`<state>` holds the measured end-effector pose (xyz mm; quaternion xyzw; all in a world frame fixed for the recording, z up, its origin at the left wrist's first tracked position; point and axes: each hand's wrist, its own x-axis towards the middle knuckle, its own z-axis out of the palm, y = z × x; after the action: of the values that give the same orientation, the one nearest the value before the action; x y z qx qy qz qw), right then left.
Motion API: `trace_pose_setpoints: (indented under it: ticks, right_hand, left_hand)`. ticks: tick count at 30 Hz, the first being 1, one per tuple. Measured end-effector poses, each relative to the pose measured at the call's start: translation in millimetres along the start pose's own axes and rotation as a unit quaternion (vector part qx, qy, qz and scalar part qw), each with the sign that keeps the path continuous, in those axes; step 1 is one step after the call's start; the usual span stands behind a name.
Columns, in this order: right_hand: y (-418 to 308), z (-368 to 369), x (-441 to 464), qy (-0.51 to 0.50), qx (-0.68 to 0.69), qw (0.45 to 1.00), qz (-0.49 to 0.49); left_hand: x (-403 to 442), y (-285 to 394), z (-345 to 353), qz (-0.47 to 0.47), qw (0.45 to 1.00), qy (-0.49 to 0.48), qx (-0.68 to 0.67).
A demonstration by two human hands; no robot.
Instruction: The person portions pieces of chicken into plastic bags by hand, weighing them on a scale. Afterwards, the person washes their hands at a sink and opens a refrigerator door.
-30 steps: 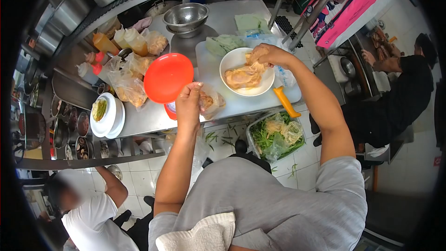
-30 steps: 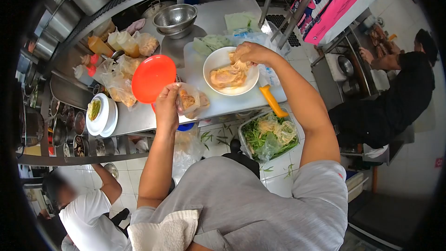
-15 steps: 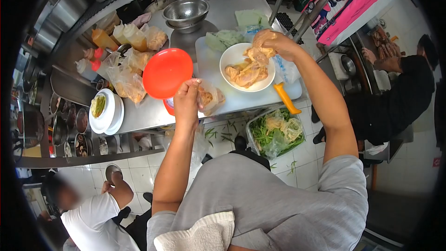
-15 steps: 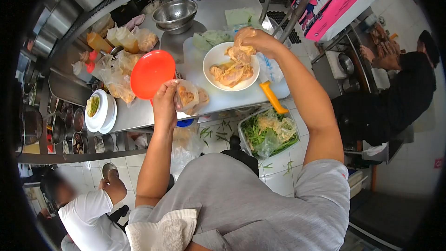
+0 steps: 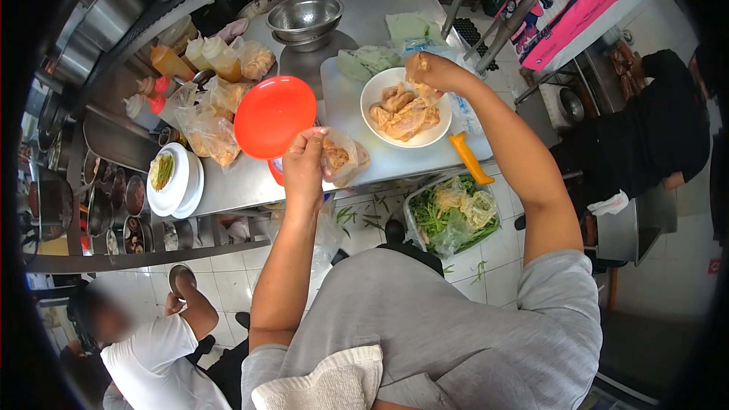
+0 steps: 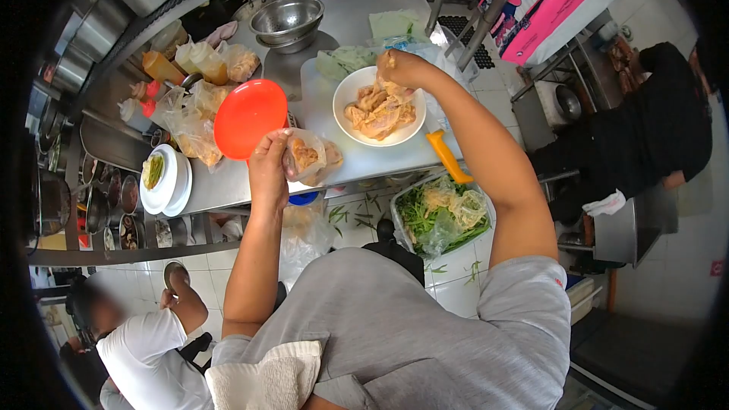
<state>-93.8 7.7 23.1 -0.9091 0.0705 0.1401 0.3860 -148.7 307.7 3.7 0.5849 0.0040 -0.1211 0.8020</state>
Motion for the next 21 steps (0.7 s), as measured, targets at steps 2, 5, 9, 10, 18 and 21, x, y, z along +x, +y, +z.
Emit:
trace_pose_setpoints:
  ticks: [2, 5, 9, 10, 18, 21]
  right_hand:
    - [1.3, 1.8, -0.8, 0.006, 0.055, 0.998, -0.001]
    - [9.9, 2.4, 2.6, 0.043, 0.132, 0.990, -0.019]
    - [8.2, -15.2, -4.5, -0.060, 0.065, 0.995, -0.050]
    - [11.5, -14.6, -3.6, -0.061, 0.065, 0.995, -0.051]
    - [21.4, 0.6, -9.7, -0.023, 0.036, 0.992, -0.116]
    - [22.2, -2.4, -11.0, -0.037, 0.050, 0.993, -0.098]
  left_hand:
    - [0.7, -1.2, -2.8, 0.001, 1.000, 0.002, -0.005]
    - [0.8, -2.5, -5.8, 0.001, 1.000, 0.009, -0.013]
    - [-0.1, -2.0, -7.4, 0.001, 1.000, 0.012, -0.015]
    - [-0.3, -1.5, -7.0, 0.001, 1.000, 0.013, -0.015]
    - [0.7, 3.0, -6.7, -0.008, 1.000, 0.008, -0.005]
    - [-1.3, 9.4, -5.6, -0.017, 1.000, 0.015, 0.008]
